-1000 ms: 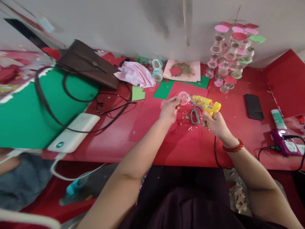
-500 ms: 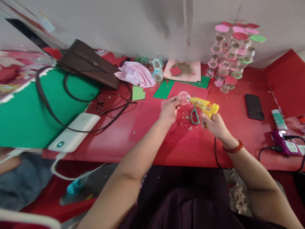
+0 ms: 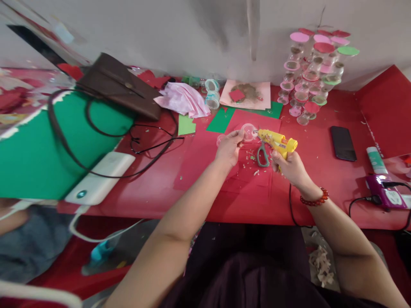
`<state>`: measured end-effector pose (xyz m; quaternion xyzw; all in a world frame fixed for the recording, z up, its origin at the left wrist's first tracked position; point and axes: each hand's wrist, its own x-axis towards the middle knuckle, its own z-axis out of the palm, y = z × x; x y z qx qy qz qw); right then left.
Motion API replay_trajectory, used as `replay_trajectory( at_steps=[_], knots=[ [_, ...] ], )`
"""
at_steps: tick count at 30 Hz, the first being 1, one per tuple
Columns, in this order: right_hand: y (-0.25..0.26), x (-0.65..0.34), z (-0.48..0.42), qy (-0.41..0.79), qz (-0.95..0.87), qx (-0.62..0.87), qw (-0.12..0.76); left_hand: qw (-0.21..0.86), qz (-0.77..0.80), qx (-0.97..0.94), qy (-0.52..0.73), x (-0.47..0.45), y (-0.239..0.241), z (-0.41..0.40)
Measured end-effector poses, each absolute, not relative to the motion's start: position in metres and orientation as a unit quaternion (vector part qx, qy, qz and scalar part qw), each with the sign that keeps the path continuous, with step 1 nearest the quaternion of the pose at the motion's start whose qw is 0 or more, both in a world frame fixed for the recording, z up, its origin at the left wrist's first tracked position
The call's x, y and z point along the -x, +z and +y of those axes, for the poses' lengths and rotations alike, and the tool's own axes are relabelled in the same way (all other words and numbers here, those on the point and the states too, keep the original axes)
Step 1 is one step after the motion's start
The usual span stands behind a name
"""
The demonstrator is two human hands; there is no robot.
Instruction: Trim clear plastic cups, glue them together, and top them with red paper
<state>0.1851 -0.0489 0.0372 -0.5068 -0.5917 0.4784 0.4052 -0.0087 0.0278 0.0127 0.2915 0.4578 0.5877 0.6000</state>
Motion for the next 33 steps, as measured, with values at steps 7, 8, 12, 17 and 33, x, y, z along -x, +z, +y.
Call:
replay_trajectory(
  at_steps=[7,8,12,17,33],
  knots=[
    [0.0388,-0.1865,-0.0476,0.479,-0.586,0.518,0.4,0.604,0.456,-0.283,0.589,0.0092,0.0145,0.027],
    [0.0391,-0.1865,-0.0474,0.479,-0.581,0.519,0.404,0.605,0.454,-0.283,0.589,0.0095,0.0147,0.027],
    [0.0387,-0.1865,-0.0465,0.483,-0.572,0.521,0.41,0.606,0.454,-0.289,0.586,0.0109,0.015,0.0274],
    [0.038,-0.1864,-0.0455,0.483,-0.569,0.526,0.407,0.606,0.451,-0.28,0.592,0.0114,0.0147,0.0283],
    [0.0398,-0.1852,-0.0492,0.474,-0.592,0.52,0.393,0.598,0.449,-0.267,0.608,0.0159,0.0118,0.032]
  ],
)
